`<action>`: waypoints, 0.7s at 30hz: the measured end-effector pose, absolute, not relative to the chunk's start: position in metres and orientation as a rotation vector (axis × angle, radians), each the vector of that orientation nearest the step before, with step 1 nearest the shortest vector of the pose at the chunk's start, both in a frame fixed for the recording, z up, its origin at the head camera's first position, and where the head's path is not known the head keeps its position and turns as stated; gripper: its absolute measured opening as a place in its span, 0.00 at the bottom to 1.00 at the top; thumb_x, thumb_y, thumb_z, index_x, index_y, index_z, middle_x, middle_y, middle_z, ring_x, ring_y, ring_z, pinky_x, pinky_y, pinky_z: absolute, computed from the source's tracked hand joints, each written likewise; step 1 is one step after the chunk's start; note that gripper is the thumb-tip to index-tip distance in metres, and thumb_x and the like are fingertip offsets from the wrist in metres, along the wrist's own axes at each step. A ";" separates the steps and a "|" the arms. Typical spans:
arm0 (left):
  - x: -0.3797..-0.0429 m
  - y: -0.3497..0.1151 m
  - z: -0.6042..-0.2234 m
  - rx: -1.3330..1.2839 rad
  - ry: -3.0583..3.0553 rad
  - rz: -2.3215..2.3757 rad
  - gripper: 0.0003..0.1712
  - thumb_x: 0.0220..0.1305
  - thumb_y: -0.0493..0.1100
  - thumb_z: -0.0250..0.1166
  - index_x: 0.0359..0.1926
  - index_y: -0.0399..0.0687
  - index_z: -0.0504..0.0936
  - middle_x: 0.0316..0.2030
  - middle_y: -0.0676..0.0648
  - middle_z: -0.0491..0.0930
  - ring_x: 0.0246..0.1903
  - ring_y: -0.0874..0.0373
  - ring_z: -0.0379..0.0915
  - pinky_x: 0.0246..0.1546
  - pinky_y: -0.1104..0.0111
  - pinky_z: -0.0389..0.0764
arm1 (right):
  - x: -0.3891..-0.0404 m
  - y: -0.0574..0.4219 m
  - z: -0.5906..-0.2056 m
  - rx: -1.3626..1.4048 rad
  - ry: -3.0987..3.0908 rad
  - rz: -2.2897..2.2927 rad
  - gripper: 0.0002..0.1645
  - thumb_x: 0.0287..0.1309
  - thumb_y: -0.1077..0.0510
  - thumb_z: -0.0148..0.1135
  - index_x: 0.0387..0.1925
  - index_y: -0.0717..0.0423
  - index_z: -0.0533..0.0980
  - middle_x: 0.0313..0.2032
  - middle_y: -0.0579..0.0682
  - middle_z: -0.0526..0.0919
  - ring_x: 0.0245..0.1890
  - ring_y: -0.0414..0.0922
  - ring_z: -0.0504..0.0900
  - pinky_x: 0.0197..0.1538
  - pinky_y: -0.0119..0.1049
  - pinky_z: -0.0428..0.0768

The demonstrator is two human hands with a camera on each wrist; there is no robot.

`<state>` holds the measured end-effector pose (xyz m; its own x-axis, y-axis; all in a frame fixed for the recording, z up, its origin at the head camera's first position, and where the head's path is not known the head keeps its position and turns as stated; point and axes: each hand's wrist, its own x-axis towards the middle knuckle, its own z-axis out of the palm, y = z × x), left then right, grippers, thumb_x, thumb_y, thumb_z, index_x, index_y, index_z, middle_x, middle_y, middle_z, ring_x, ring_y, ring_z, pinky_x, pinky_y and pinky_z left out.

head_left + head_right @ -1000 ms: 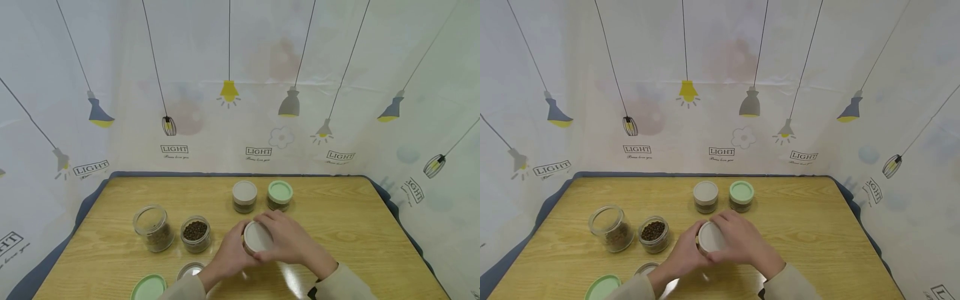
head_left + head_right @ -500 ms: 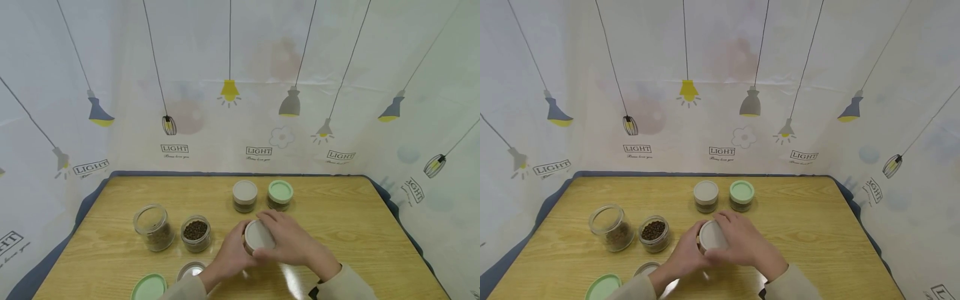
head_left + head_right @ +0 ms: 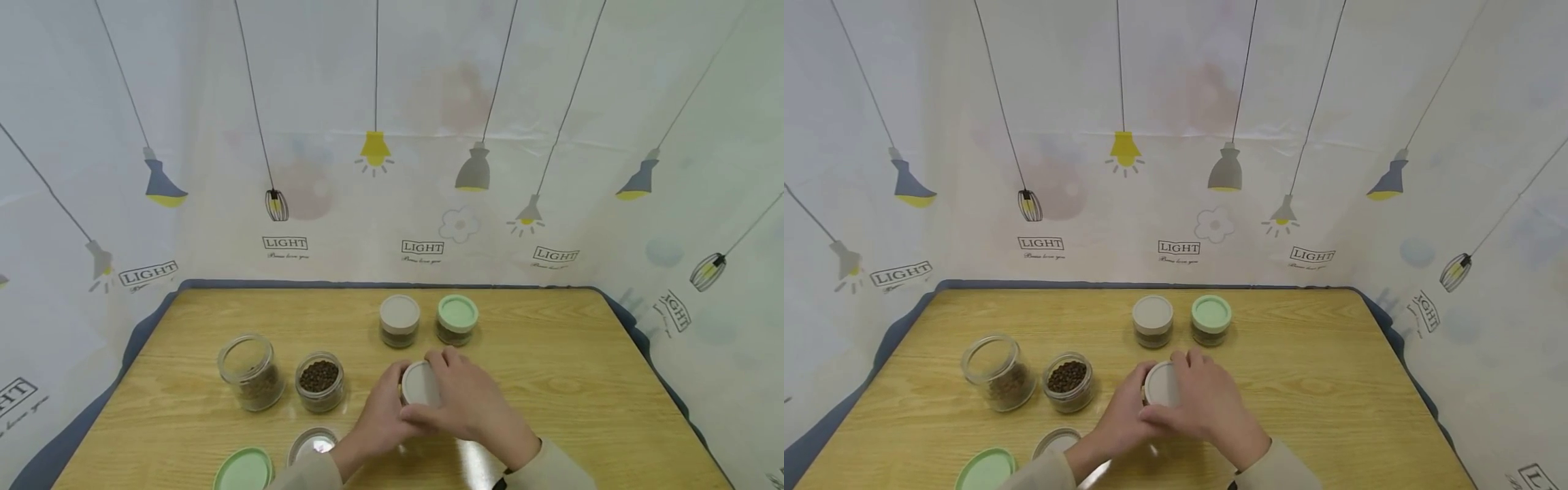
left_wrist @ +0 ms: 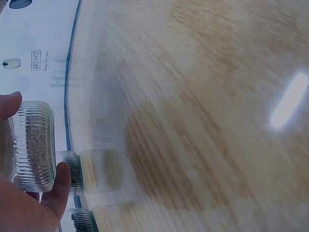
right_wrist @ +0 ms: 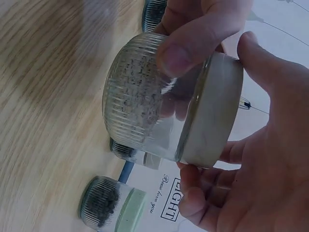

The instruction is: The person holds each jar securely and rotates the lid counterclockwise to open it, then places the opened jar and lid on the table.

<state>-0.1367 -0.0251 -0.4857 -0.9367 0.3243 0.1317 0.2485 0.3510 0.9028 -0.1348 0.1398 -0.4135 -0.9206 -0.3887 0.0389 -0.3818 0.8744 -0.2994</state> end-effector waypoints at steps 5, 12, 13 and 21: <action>-0.137 -0.023 -0.489 0.510 2.552 1.647 0.51 0.34 0.49 0.80 0.61 0.45 0.65 0.53 0.48 0.74 0.51 0.54 0.70 0.53 0.54 0.74 | -0.136 0.139 -0.415 -0.665 3.049 -0.463 0.47 0.43 0.23 0.61 0.51 0.55 0.71 0.38 0.50 0.73 0.34 0.44 0.72 0.34 0.42 0.75; -0.137 -0.021 -0.490 0.510 2.598 1.642 0.50 0.32 0.48 0.80 0.59 0.43 0.69 0.52 0.47 0.75 0.51 0.53 0.71 0.54 0.53 0.73 | -0.138 0.141 -0.417 -0.776 3.065 -0.429 0.42 0.44 0.30 0.64 0.53 0.55 0.71 0.43 0.51 0.76 0.41 0.46 0.73 0.41 0.43 0.77; -0.137 -0.021 -0.490 0.518 2.600 1.639 0.50 0.32 0.48 0.80 0.60 0.44 0.69 0.52 0.47 0.74 0.51 0.53 0.71 0.54 0.52 0.73 | -0.139 0.141 -0.417 -0.799 3.054 -0.430 0.43 0.45 0.31 0.64 0.54 0.55 0.71 0.45 0.52 0.76 0.44 0.47 0.74 0.44 0.44 0.77; -0.136 -0.024 -0.492 0.540 2.534 1.631 0.52 0.39 0.58 0.78 0.65 0.48 0.64 0.57 0.49 0.71 0.55 0.53 0.68 0.56 0.52 0.72 | -0.143 0.147 -0.412 -0.981 2.843 -0.520 0.48 0.40 0.45 0.69 0.65 0.54 0.64 0.59 0.50 0.72 0.56 0.50 0.67 0.55 0.49 0.73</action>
<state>-0.1356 -0.0242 -0.4922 -0.9346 0.3345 0.1212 0.2489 0.3712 0.8945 -0.1427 0.1466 -0.4123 -0.7899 -0.6128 0.0256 -0.5822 0.7360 -0.3455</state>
